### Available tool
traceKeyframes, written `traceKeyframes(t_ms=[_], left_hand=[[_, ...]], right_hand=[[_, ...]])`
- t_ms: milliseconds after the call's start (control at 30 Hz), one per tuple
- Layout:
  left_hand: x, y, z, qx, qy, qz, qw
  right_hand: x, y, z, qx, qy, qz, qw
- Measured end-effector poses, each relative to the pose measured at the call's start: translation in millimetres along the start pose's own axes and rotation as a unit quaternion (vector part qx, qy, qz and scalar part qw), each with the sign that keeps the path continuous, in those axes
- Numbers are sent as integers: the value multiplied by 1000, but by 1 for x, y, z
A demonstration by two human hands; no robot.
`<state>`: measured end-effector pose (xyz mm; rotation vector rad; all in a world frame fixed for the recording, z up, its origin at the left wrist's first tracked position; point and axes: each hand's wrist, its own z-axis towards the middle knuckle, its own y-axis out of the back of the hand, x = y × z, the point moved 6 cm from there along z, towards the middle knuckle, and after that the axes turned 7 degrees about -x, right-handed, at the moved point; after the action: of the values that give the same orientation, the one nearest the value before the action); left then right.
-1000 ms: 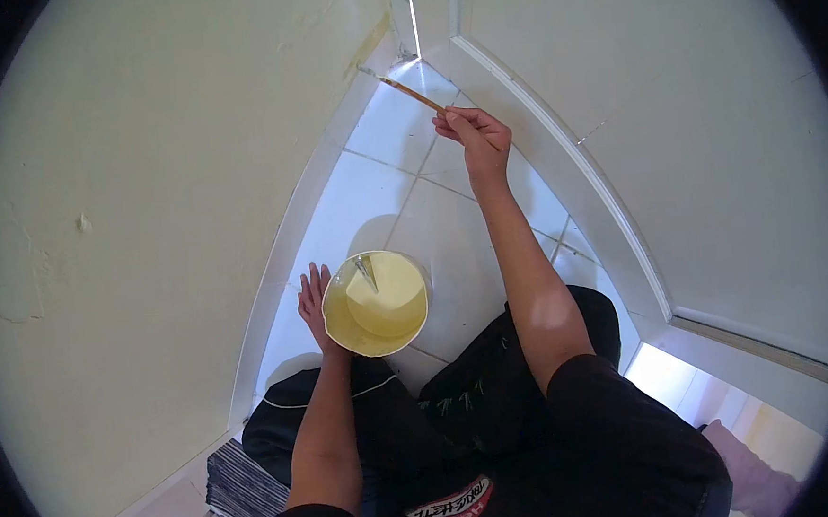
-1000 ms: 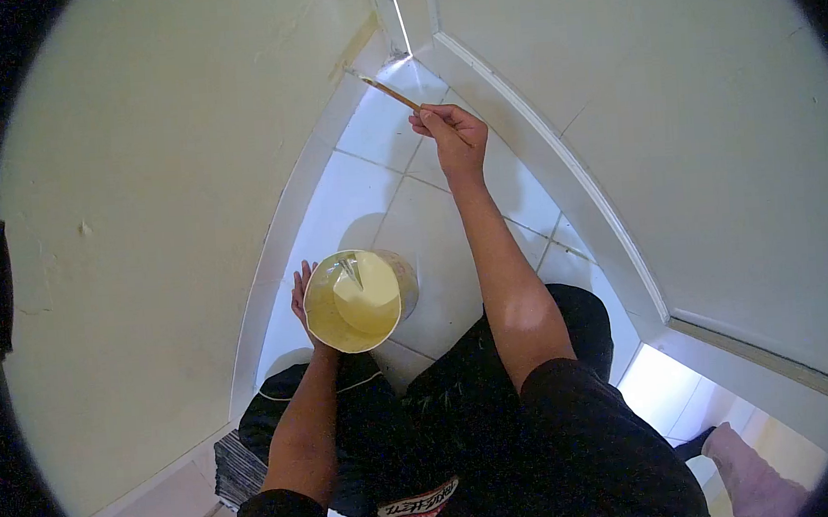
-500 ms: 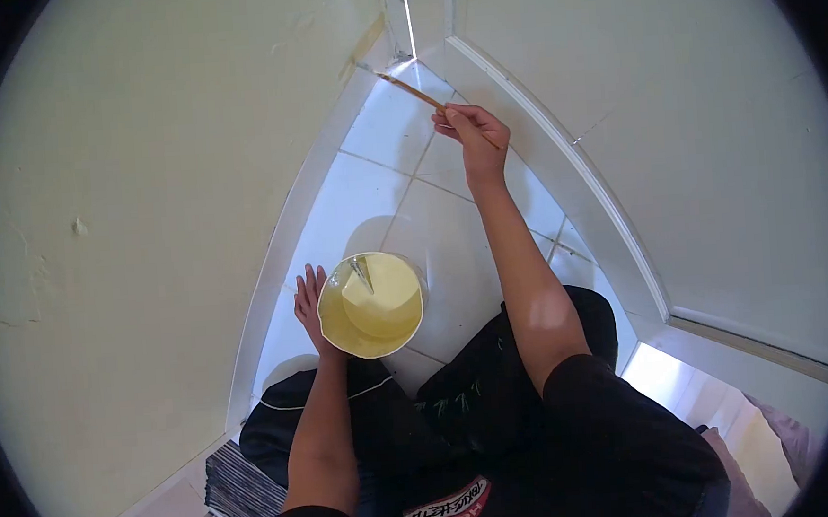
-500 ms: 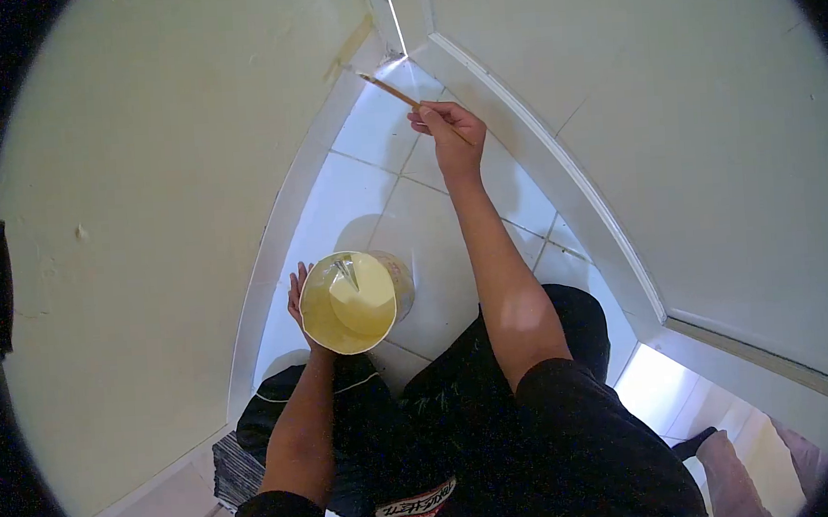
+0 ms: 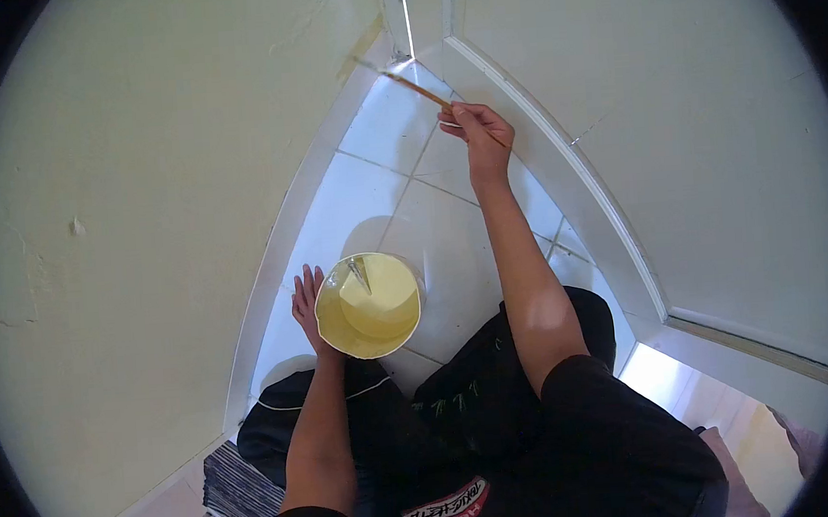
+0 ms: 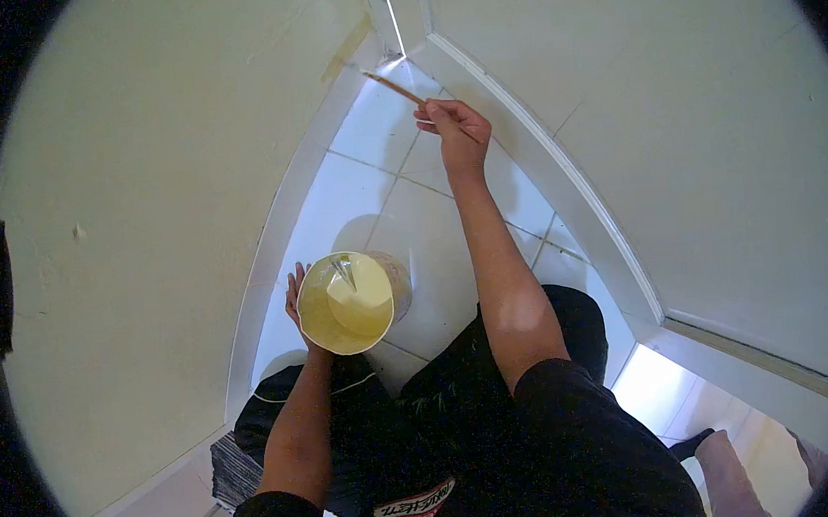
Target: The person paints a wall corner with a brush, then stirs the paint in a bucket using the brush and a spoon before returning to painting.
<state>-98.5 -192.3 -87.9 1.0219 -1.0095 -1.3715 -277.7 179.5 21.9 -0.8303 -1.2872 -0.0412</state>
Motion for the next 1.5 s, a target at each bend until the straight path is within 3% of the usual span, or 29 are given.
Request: traceKeyframes(t_ms=[233, 333, 433, 733, 1033, 1233, 1500], left_hand=[[-3, 6, 1, -12, 0, 4, 1000], [-2, 7, 3, 10, 14, -34, 999], [-2, 3, 1, -5, -5, 23, 1000], [-1, 0, 0, 4, 1, 0, 1000], [0, -1, 0, 6, -7, 40, 999], [0, 1, 1, 6, -3, 13, 1000], [0, 2, 1, 10, -3, 7, 1000]], right_hand=[[-1, -1, -1, 69, -39, 6, 997], [1, 6, 3, 41, -21, 3, 999], [4, 13, 6, -15, -7, 0, 1000], [-3, -3, 1, 78, -26, 13, 997], [2, 7, 5, 24, -11, -8, 1000], [-2, -7, -1, 73, -14, -7, 997], [27, -1, 9, 38, 7, 3, 999]])
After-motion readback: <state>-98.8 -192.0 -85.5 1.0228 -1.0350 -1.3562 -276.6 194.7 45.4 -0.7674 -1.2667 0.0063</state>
